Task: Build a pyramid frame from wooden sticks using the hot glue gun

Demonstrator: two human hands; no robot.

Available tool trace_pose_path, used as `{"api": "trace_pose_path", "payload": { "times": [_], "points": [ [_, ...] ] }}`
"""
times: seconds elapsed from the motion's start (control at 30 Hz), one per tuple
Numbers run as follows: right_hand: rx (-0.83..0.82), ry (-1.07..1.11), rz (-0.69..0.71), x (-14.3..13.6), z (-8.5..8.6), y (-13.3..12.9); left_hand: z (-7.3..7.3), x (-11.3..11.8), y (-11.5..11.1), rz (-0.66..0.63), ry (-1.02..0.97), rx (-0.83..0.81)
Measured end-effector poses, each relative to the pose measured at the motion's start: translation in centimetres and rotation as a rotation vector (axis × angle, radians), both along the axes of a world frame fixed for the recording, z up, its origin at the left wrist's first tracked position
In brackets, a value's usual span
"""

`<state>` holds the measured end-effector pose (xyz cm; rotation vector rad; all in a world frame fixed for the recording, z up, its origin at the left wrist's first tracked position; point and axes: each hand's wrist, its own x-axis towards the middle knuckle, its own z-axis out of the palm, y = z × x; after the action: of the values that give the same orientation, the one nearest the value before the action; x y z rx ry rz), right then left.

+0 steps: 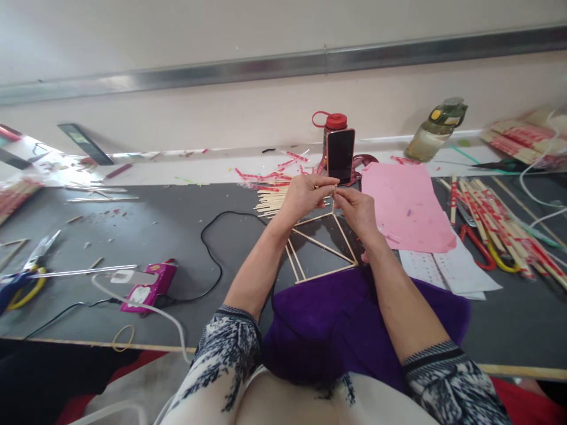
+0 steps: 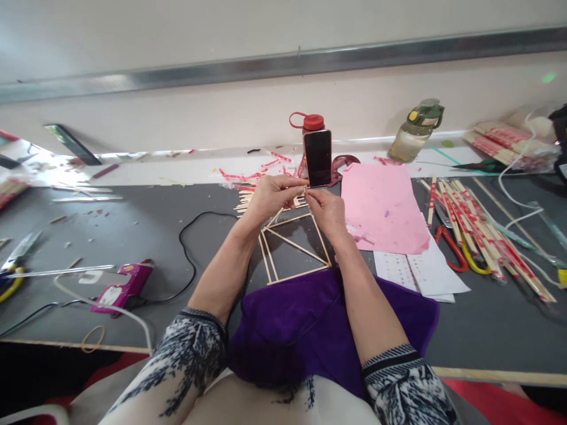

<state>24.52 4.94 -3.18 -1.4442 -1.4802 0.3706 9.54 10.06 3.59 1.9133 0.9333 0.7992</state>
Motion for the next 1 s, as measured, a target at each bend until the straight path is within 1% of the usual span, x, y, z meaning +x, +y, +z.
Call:
{"api": "trace_pose_path", "payload": {
  "times": [0.23,0.43,0.6,0.83,1.0],
  "points": [
    [0.007,-0.001,0.006,-0.1,0.26,-0.18,-0.13,-0.13,0.25,-0.005,-0.01,-0.008],
    [0.031,0.022,0.004,0.0,-0.13,0.12,-0.2,-0.09,0.34,-0.003,-0.001,0.003],
    [0.039,0.014,0.004,-0.08,0.01,0.06,-0.18,-0.11,0.37,-0.007,0.025,0.02],
    [-0.013,-0.017,-0.007,-0.02,0.25,-0.29,-0.04,-0.13,0.35,-0.021,0.019,0.021],
    [-0.047,-0.07,-0.064,0.75,0.78,-0.44,0.05,-0.19,0.45,-0.027,0.042,0.009]
  ]
}}
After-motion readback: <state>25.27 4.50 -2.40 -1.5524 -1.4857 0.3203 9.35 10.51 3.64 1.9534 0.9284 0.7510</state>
